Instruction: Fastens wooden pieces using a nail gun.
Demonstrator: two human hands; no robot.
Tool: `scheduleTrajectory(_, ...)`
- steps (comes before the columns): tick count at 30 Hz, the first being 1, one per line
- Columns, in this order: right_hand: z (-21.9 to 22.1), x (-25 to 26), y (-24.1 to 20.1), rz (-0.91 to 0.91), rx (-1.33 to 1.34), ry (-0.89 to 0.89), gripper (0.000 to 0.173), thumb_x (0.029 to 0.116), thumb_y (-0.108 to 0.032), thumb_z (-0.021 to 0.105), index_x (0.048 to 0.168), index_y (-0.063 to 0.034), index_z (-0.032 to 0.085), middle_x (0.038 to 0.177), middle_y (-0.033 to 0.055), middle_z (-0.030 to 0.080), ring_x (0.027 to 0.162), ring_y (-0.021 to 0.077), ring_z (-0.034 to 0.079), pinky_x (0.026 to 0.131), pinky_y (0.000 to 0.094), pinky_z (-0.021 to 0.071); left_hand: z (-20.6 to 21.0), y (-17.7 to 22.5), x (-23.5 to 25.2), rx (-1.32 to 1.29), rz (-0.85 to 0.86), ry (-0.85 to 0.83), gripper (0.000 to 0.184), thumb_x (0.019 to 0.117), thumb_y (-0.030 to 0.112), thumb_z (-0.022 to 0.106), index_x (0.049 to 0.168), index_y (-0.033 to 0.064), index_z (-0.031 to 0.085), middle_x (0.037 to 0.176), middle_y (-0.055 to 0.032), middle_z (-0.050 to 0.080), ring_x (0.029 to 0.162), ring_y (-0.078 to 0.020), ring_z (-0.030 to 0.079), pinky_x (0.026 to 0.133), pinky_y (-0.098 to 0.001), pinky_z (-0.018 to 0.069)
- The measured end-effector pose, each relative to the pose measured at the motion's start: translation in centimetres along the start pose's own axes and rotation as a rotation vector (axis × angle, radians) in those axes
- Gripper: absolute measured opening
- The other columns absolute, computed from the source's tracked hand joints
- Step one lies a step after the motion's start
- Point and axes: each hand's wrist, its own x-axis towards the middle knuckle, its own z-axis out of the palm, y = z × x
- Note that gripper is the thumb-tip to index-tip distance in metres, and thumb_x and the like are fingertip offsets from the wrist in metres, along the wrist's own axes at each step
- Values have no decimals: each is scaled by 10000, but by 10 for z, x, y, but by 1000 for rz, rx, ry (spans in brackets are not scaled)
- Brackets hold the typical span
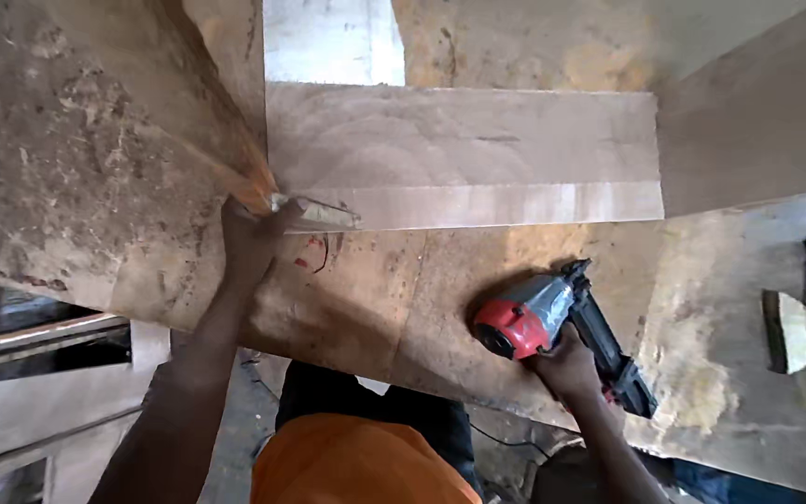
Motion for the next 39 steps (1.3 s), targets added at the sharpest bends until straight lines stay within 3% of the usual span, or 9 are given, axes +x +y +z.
scheduleTrajectory(4, -1, 2, 18, -51, -23, 17, 762, 702, -290, 911, 1333, -93, 533, 904, 282, 673, 829, 516, 667, 669, 750, 493, 13, 11, -64, -2, -28, 39, 526, 796, 164, 885, 1224, 17, 616, 1054, -56, 751, 948, -166, 747, 862, -381, 654)
scheduleTrajectory(7, -8, 5, 38, -86, -40, 5, 772, 706, -282, 923, 1333, -58, 533, 922, 308, 670, 858, 540, 662, 700, 762, 488, 28, 19, -112, 27, -18, 66, 603, 786, 141, 896, 1280, 18, 573, 1119, -50, 736, 1032, -153, 727, 942, -373, 626)
scheduleTrajectory(15, -35, 4, 98, -136, -84, -60, 743, 737, -285, 907, 1350, -97, 532, 935, 319, 671, 883, 569, 653, 703, 778, 478, 82, 37, -229, 215, -11, 145, 481, 794, 190, 900, 1183, 34, 664, 1071, -55, 755, 1011, -162, 730, 943, -400, 619)
scheduleTrajectory(21, -40, 8, 133, -149, -98, -57, 770, 745, -354, 898, 1351, -97, 498, 932, 320, 663, 872, 572, 650, 688, 768, 482, 112, 39, -297, 221, -52, 220, 525, 784, 182, 905, 1210, 14, 649, 1101, -91, 747, 1010, -213, 730, 932, -439, 621)
scheduleTrajectory(27, -44, 13, 148, -168, -65, -92, 729, 764, -369, 871, 1323, -96, 491, 907, 320, 649, 845, 578, 639, 654, 765, 478, 82, 41, -324, 175, -77, 218, 510, 808, 169, 860, 1234, 14, 627, 1155, -92, 730, 1093, -217, 706, 992, -440, 591)
scheduleTrajectory(31, -45, 11, 144, -179, -101, -102, 739, 785, -398, 843, 1337, -80, 469, 948, 347, 645, 883, 593, 637, 680, 773, 473, 52, 49, -323, 238, -118, 248, 605, 789, 167, 870, 1301, 10, 589, 1227, -90, 712, 1163, -208, 680, 1044, -418, 563)
scheduleTrajectory(35, -46, 9, 142, -176, -116, -110, 780, 773, -361, 860, 1351, -42, 446, 982, 381, 633, 927, 614, 627, 714, 783, 468, 44, 58, -328, 309, -207, 324, 610, 811, 165, 880, 1316, 14, 573, 1197, -74, 720, 1121, -157, 697, 1021, -374, 579)
scheduleTrajectory(37, -48, 8, 140, -181, -105, -111, 787, 767, -327, 872, 1355, -27, 443, 988, 392, 627, 928, 621, 623, 724, 788, 466, 48, 62, -337, 353, -321, 381, 648, 865, 256, 842, 1381, 19, 532, 1248, -83, 693, 1147, -138, 677, 1031, -347, 557)
scheduleTrajectory(39, -49, 6, 138, -189, -98, -101, 777, 776, -314, 871, 1355, -16, 447, 988, 401, 623, 926, 628, 620, 726, 791, 462, 55, 65, -355, 471, -394, 470, 672, 893, 361, 807, 1373, 13, 490, 1187, -96, 660, 1058, -140, 665, 962, -342, 561)
